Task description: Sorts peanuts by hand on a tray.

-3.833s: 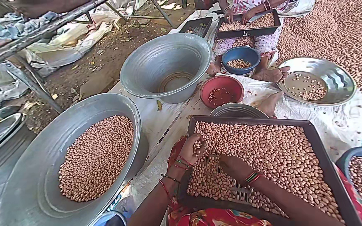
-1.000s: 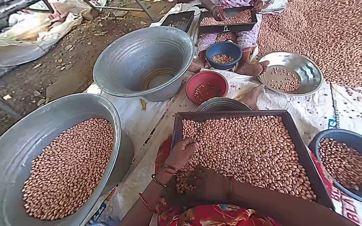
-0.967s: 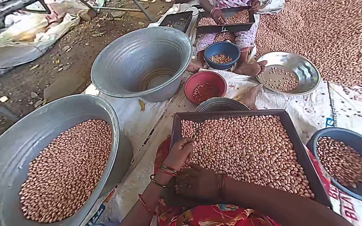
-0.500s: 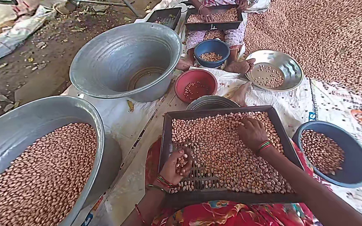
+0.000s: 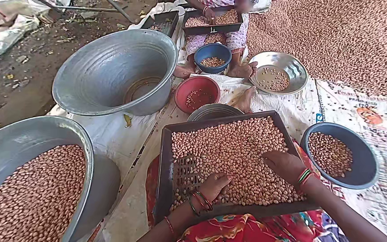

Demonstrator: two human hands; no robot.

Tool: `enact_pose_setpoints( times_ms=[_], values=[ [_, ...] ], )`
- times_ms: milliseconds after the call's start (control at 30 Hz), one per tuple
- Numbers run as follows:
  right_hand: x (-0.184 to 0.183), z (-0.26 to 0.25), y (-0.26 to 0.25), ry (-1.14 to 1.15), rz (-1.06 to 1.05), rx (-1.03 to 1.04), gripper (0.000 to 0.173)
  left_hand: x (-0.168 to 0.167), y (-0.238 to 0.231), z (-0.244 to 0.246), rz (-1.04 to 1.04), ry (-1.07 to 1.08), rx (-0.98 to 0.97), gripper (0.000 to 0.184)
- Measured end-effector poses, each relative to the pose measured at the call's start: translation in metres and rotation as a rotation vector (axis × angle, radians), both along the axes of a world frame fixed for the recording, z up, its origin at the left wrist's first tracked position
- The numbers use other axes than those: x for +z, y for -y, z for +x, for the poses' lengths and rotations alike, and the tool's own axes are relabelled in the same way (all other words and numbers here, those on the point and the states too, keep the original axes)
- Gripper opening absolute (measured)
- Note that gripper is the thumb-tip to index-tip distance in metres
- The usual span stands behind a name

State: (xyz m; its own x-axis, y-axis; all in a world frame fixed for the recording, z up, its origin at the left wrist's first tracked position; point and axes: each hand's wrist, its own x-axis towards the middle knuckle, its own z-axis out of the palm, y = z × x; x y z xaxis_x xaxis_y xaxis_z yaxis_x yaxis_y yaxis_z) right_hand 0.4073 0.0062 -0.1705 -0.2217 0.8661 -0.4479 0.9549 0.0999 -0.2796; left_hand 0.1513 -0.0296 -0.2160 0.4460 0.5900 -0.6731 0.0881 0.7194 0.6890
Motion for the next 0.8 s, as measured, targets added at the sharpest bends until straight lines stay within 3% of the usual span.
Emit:
enact_pose_setpoints(
  times_ms=[67, 167, 300, 433, 500, 600, 700, 800],
  values=[
    [-0.001, -0.016, -0.005, 0.184, -0.184, 0.012, 0.037, 0.0, 0.002, -0.003, -0.047, -0.018, 0.054, 0.029],
    [-0.012, -0.021, -0.001, 0.199, -0.041, 0.013, 0.033, 0.001, 0.005, -0.006, -0.119, -0.025, 0.121, 0.029],
    [0.001, -0.037, -0.007, 0.226, -0.198, 0.002, 0.036, 0.003, 0.006, -0.009, -0.15, -0.012, 0.156, 0.032],
    [0.009, -0.065, 0.009, -0.309, -0.008, 0.296, 0.027, -0.002, 0.006, -0.008, -0.199, 0.054, 0.205, 0.049],
    [0.014, -0.093, 0.006, -0.408, -0.003, 0.469, 0.029, 0.0, 0.006, -0.009, -0.247, 0.146, 0.318, 0.054],
    [0.01, -0.127, -0.027, -0.363, 0.041, 0.451, 0.034, 0.003, 0.007, -0.019, -0.244, 0.302, 0.503, 0.047],
    [-0.004, -0.154, -0.078, -0.313, 0.098, 0.341, 0.037, 0.007, 0.007, -0.04, -0.169, 0.283, 0.655, 0.04],
    [-0.017, -0.189, -0.111, -0.132, 0.021, 0.296, 0.042, 0.014, 0.005, -0.063, -0.093, 0.278, 0.826, 0.04]
  ],
)
